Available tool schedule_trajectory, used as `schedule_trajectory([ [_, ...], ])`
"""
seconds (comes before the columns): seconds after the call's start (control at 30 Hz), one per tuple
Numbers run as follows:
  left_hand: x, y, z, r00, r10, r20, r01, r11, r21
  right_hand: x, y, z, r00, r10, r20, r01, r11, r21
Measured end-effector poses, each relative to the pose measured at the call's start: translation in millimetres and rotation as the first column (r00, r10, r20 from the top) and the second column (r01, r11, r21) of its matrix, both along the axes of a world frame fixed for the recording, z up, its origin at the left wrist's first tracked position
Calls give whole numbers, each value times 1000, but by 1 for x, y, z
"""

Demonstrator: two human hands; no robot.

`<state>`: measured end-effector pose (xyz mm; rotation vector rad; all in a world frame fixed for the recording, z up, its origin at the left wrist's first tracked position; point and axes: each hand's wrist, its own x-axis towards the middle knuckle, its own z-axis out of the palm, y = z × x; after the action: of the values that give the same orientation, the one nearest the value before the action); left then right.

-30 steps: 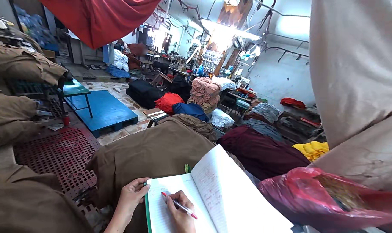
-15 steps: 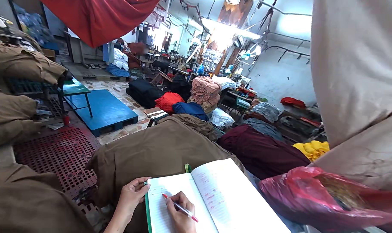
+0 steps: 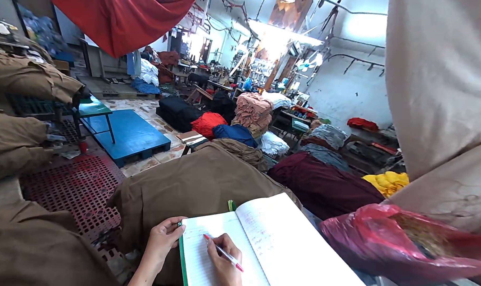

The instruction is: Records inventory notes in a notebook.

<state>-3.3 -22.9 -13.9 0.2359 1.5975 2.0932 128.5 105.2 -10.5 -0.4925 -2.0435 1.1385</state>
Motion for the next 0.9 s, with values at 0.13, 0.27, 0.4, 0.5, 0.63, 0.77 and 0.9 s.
schedule_trajectory([
  [0.13, -1, -1, 0, 1000, -14, 17, 15, 1000, -14, 8, 4, 5, 990, 53, -129, -89, 950, -300],
  [0.27, -2, -1, -1, 1000, -27, 6, 27, 999, -30, 40, 6, 27, 967, 40, -250, -132, 922, -364],
  [0.4, 2, 1, -2, 999, 16, -42, -17, 999, -30, 88, 38, 31, 984, 164, -74, -148, 972, 181],
  [0.5, 19, 1, -4, 981, 140, -136, -139, 990, 14, 111, 88, 32, 981, -115, 158, -16, 760, 650],
  [0.63, 63, -13, -9, 916, 218, -338, -207, 976, 69, 138, 136, 31, 847, -241, 475, -85, 820, 566],
  [0.77, 102, -31, -22, 939, 172, -297, -181, 984, -2, 144, 143, 16, 830, -189, 524, -59, 906, 420],
  [0.9, 103, -31, -17, 984, 115, -135, -132, 984, -119, 136, 142, 25, 938, -182, 295, 40, 903, 429],
])
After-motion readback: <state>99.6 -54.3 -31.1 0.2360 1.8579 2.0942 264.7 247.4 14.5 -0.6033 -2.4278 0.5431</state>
